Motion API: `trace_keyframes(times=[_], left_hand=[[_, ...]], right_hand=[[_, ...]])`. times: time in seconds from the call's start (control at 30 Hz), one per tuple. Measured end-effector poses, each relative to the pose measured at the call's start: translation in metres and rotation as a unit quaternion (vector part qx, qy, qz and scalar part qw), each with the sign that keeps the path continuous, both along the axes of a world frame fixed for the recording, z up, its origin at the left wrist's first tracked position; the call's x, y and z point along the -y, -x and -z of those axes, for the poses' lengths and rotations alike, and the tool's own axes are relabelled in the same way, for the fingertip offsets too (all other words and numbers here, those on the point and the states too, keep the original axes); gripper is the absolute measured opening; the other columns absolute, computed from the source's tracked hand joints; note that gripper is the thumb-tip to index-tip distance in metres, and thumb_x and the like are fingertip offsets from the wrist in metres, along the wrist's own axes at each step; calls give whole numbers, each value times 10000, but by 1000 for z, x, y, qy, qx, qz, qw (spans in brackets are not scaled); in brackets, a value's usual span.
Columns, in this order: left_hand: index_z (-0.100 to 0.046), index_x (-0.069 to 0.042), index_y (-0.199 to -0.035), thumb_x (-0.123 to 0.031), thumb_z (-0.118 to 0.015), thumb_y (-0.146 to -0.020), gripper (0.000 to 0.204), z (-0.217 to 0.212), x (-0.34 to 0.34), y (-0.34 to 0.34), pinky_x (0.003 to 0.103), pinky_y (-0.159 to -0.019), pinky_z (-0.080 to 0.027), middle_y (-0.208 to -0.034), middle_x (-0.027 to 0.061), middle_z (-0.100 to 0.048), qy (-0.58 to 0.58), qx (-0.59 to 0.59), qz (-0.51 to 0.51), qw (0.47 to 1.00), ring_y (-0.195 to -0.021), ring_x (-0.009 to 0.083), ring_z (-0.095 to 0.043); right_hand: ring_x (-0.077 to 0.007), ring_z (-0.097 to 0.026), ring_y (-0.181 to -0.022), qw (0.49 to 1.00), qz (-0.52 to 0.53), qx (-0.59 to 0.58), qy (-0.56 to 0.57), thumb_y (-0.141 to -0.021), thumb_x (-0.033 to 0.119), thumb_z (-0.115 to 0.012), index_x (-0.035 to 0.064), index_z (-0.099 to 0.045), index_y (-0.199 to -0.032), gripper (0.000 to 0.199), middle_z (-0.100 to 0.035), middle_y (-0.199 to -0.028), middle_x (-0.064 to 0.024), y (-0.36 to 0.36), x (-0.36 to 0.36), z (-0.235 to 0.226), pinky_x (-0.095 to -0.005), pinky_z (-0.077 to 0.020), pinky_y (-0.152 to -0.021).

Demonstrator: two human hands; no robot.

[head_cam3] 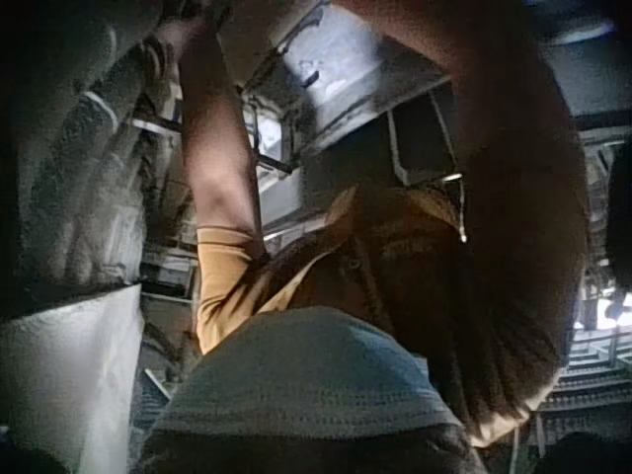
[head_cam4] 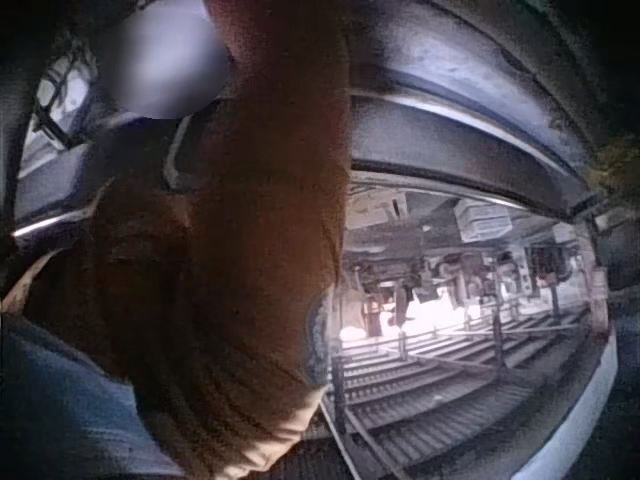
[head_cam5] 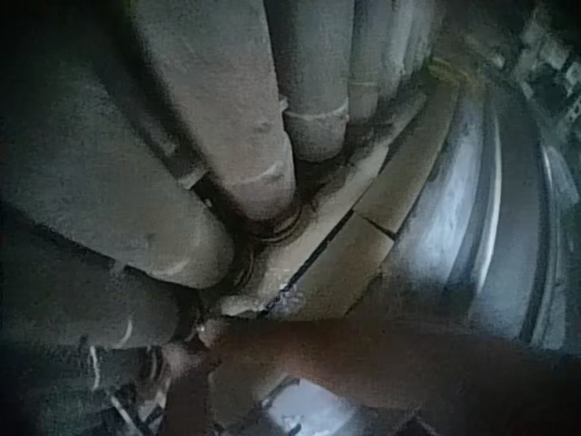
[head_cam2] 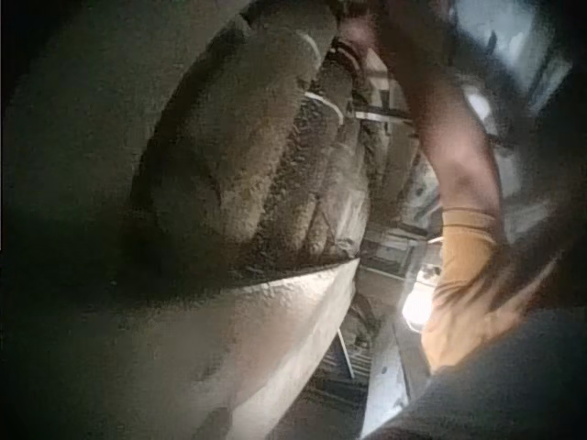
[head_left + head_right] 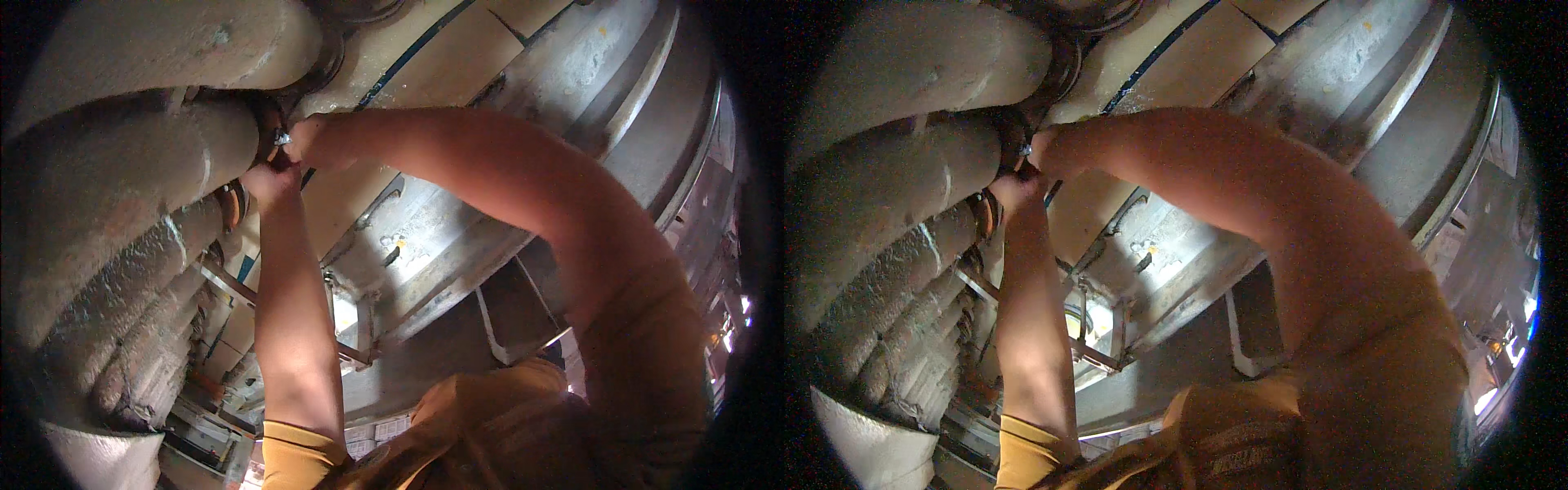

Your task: The person uses a wrench to tighten bolts on a large industrial machine with cylindrical components. They repeatedly reach into the machine, adjust fasteners, and reposition their hands to access different sections.

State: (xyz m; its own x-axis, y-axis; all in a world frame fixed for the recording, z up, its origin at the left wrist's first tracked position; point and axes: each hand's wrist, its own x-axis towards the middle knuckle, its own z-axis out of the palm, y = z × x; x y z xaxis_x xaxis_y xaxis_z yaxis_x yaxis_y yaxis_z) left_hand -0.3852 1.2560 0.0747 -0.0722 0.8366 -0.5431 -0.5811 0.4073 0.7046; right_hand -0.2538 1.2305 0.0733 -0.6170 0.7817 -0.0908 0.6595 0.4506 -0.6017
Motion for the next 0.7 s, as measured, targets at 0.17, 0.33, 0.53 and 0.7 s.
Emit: trace_keyframes(times=[0.17,0.33,0.53,0.7], left_hand=[[-570,-14,-1103,-384,-524,-874,437,15,-7,28,345,-917,-414,-1178,120,-546,-18,-31,19,999,-1064,254,-512],[-564,-18,-1119,-384,-529,-871,443,8,-10,7,349,-914,-422,-1178,117,-549,15,-33,-10,999,-1064,255,-517],[-557,-22,-1137,-383,-536,-867,452,12,-12,13,355,-911,-432,-1178,113,-553,35,-57,-45,997,-1063,257,-523],[-552,-25,-1153,-382,-542,-864,460,18,-17,18,359,-908,-440,-1178,109,-556,48,-70,-62,995,-1063,258,-528]], right_hand=[[-304,-649,-821,949,158,-78,263,-813,214,-573,-22,-645,-965,290,-647,-835,-211,4,13,-48,-406,-513,-720],[-370,-627,-894,969,124,-74,198,-793,81,-534,-65,-621,-923,214,-618,-972,-281,11,18,-33,-418,-499,-752],[-379,-623,-870,922,151,-142,328,-736,58,-530,-81,-606,-923,244,-622,-897,-278,4,22,-45,-417,-487,-717],[-349,-629,-837,944,93,-130,289,-675,24,-551,-75,-595,-879,231,-621,-839,-264,0,20,-43,-410,-479,-682]])
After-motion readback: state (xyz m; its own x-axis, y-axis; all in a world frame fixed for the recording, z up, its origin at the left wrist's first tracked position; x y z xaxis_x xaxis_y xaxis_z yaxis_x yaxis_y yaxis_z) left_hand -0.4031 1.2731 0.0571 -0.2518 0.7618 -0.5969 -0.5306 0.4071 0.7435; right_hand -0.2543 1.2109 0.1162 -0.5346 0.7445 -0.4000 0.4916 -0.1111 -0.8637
